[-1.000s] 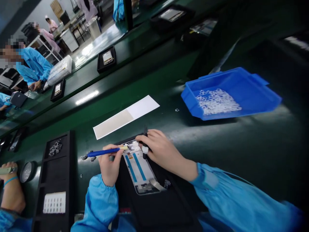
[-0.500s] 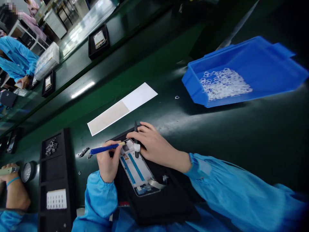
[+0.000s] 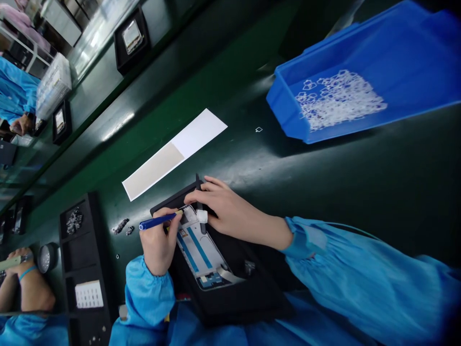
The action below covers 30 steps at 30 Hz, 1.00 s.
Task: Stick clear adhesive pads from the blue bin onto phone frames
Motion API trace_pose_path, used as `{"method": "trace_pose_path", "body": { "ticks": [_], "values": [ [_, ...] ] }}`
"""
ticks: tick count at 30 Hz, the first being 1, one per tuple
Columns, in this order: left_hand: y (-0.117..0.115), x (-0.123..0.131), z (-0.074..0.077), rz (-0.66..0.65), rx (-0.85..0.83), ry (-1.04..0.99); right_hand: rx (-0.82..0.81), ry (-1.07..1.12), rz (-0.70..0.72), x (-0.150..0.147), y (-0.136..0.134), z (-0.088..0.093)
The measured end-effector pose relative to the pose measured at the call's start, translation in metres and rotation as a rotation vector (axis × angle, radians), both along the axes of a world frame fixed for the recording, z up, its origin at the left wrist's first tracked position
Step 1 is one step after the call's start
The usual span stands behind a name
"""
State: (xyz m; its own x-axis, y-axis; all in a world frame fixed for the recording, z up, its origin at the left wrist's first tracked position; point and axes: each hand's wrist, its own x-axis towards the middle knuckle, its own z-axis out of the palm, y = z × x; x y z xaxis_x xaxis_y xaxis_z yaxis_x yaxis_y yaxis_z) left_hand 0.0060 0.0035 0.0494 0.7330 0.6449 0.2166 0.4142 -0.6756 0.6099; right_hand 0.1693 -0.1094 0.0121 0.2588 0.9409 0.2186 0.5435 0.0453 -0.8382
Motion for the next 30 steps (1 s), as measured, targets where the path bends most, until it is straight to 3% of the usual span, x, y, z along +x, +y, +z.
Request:
{"method": "trace_pose_path", "body": {
  "ticks": [4,20,30],
  "values": [
    [0.0010,-0.0003,-0.0001,-0.046,0.088,0.043,-0.004,-0.005,-0.001,0.0003,-0.0002,-0.0004],
    [0.0026,-0.0002,-0.0013,-0.115,0.179,0.052,-0.020,-0.031,0.004,0.0009,-0.0020,0.0017],
    [-0.0018,0.0088,0.0086,-0.211,0.466,0.186,-0.037,-0.033,0.021,0.0020,-0.0022,0.0018]
  ]
}}
